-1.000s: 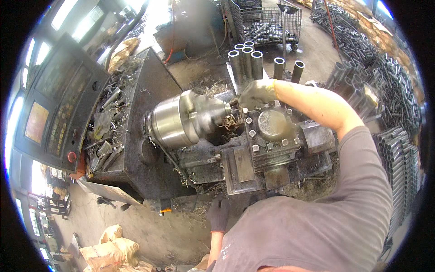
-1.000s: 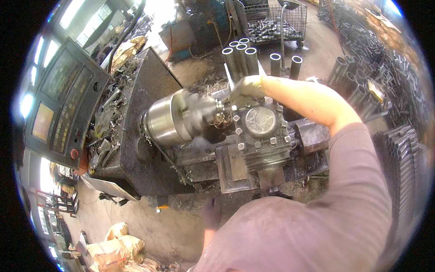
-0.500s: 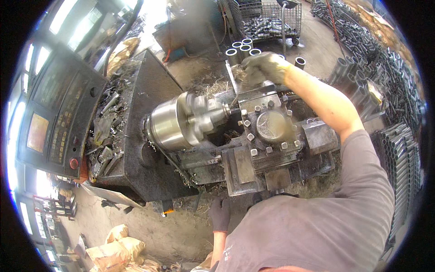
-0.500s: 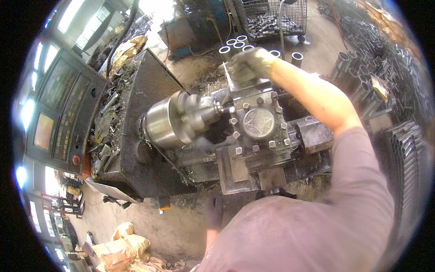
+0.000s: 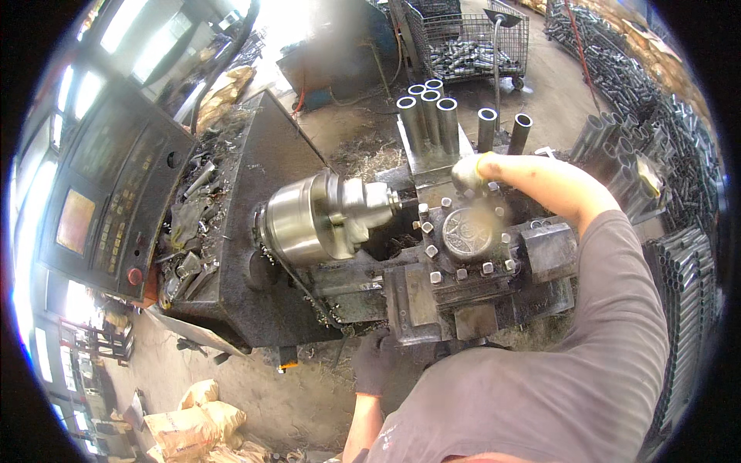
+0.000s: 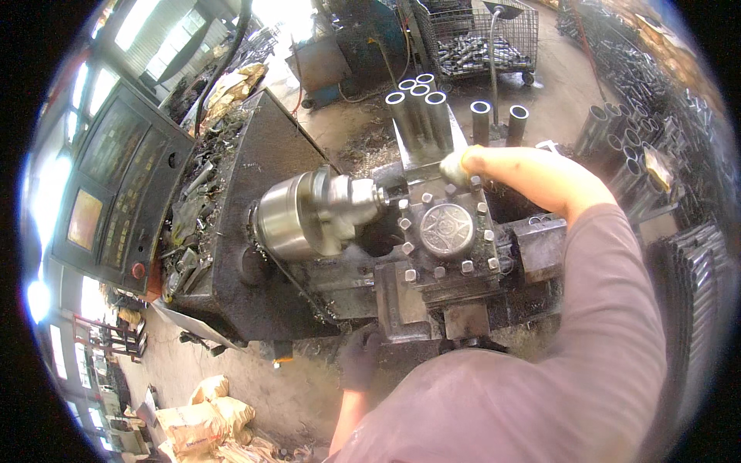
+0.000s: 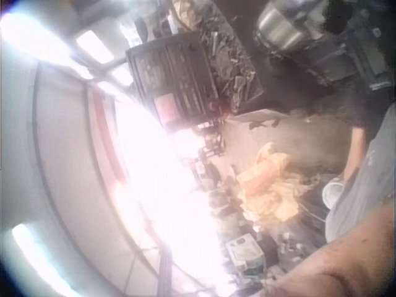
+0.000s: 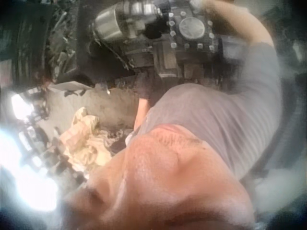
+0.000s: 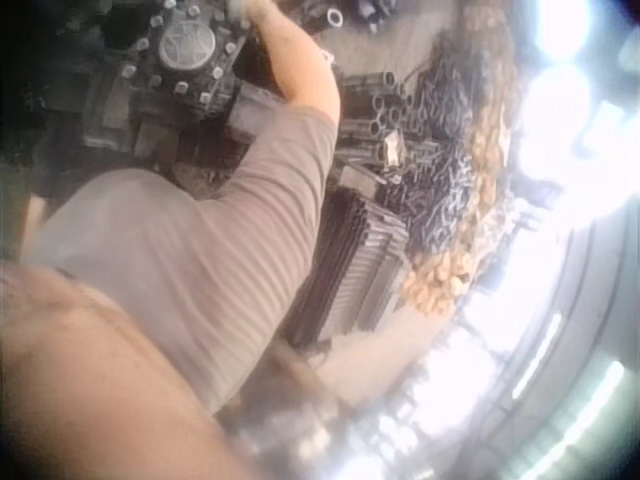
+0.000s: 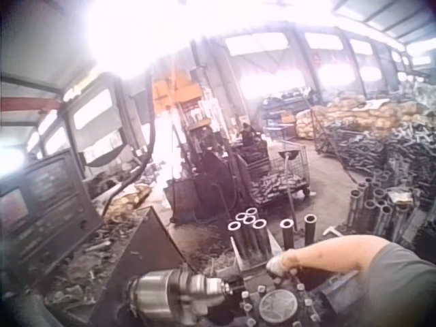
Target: The person repeatedly loads hollow metal tubes into a lathe chuck, secures them, and removes them after machining. The person places the processed tubes into a white bucket and continues the cycle with additional tubes from a nearby stack.
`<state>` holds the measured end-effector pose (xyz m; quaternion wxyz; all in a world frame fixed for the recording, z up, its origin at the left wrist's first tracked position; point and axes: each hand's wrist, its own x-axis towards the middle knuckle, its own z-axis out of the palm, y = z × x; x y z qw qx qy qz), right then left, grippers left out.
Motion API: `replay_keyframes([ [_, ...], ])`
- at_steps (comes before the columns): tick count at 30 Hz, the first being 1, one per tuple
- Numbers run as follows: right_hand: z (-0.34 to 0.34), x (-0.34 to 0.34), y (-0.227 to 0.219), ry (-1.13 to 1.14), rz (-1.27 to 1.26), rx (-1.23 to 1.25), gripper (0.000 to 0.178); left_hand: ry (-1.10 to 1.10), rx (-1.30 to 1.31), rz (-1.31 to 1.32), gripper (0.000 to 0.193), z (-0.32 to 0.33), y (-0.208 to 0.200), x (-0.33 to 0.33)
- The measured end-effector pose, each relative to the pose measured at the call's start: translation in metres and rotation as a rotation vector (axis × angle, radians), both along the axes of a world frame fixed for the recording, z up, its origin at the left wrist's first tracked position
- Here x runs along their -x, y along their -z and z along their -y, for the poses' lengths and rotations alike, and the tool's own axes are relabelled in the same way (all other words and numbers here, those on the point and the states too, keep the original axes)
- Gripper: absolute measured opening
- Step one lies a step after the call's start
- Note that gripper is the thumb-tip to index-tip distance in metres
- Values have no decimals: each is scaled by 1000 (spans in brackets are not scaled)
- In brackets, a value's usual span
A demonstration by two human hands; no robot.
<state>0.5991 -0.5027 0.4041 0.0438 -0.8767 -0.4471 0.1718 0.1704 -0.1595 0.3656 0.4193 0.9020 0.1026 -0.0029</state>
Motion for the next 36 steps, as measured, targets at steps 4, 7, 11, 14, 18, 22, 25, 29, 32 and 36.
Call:
replay_keyframes([
  [4, -45, -36, -49, 166, 149, -391, 16, 550, -365, -226, 38, 18, -7, -53],
  [7, -85, -32, -84, 597, -157, -545, 15, 644, -617, -44, 47, 40, -4, -113],
  [11, -99, 10, -95, 313, -339, -26, 29, 368, -556, 455, 60, 40, -17, -142],
  [14, -112, 40, -81, 186, -470, 11, 31, 383, -588, 780, 67, 37, -40, -151],
  [18, -126, 42, -52, 154, -221, -10, 22, 316, -795, 846, 59, 48, -61, -205],
  [22, -113, 10, -27, -142, -155, -77, 36, 284, -936, 904, 56, 65, -55, -273],
  [25, -111, -15, -15, -70, -652, -83, 32, 203, -986, 885, 55, 71, -46, -289],
  [29, -110, -31, 8, -353, -452, -75, 26, 191, -992, 849, 50, 68, -44, -282],
  [32, -97, -37, 28, -245, -741, -12, 21, 257, -964, 746, 55, 63, -49, -279],
  [36, -86, -38, 44, 15, -1042, 15, 20, 277, -856, 708, 63, 64, -56, -278],
])
